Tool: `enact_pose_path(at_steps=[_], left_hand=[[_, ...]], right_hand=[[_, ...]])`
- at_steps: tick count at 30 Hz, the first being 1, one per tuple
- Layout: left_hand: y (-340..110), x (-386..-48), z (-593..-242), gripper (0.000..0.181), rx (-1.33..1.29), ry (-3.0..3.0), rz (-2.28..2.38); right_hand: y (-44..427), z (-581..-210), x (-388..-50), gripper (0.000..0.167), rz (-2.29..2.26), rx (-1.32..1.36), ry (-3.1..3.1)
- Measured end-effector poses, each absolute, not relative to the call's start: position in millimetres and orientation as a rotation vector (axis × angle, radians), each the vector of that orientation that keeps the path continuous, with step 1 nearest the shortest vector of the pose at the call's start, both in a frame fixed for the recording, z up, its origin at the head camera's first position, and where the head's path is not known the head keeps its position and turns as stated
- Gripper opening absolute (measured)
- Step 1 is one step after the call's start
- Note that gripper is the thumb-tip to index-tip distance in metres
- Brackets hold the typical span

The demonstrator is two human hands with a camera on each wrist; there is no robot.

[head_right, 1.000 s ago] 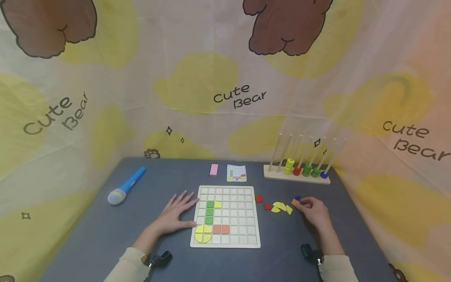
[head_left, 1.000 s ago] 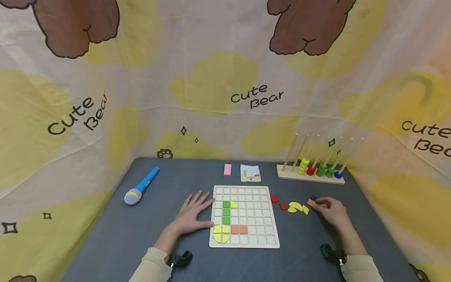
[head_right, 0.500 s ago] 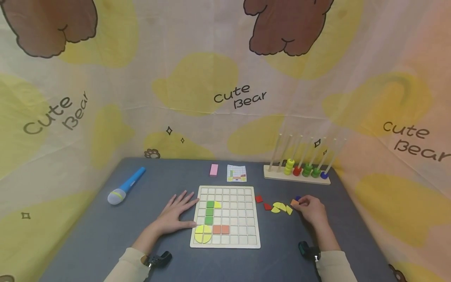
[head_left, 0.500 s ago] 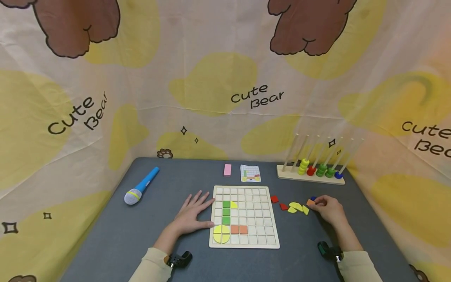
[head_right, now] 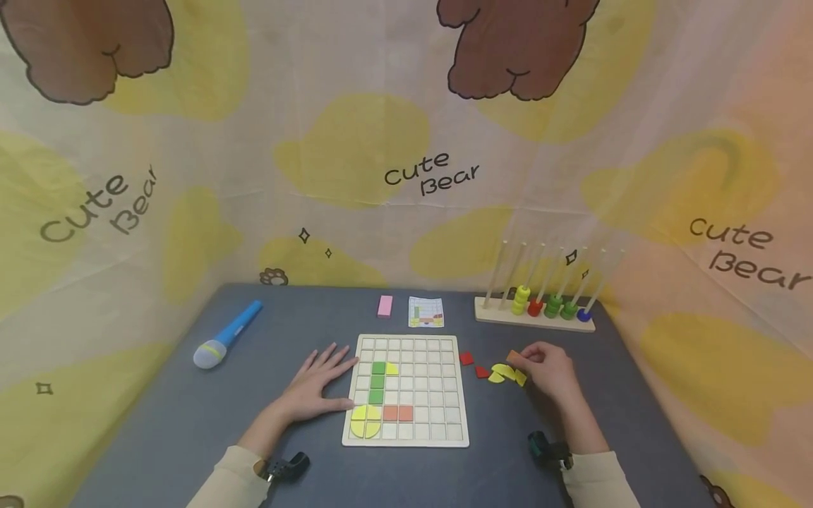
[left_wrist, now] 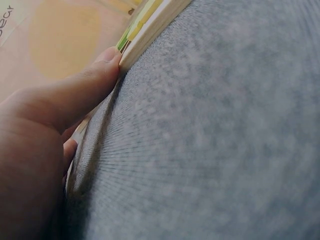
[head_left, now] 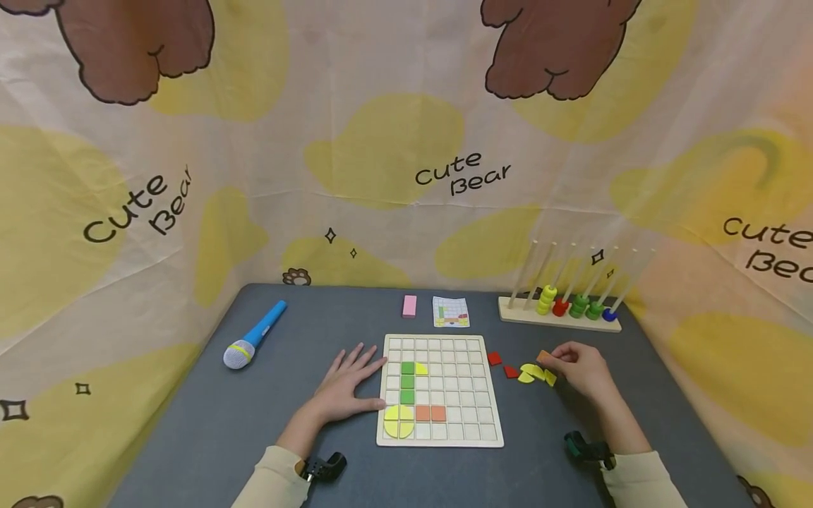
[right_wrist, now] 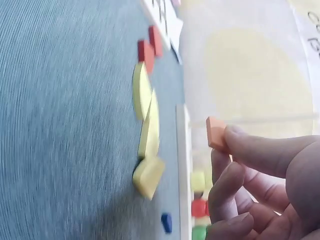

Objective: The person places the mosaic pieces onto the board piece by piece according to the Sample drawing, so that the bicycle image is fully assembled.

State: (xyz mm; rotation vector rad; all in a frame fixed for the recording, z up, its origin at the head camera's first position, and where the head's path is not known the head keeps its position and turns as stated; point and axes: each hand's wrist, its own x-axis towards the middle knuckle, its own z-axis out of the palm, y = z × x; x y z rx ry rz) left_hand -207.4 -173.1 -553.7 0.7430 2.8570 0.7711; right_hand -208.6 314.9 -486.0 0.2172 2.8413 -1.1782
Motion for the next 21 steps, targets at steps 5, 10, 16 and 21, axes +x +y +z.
enact_pose_path(at_steps=[5,10,16,21], left_hand=[[-176,-208,-556,0.091,0.723,2.869,0.751],[-177,-209,-557,0.092,0.707,2.855,0.719],[-175,-208,-554,0.091,0.706,2.845,0.75],[-173,-207,-552,0.091,0.716,2.838,0.764]], right_hand=[[287,-482,-208,0.034,-1.23,0.16,2.81],[262,-480,-206,0.032,-1.274,0.152,2.774],[240,-479,-203,0.026,-1.352,0.122,2.711],[223,-476,-197,0.024,-1.424,0.071,2.633]])
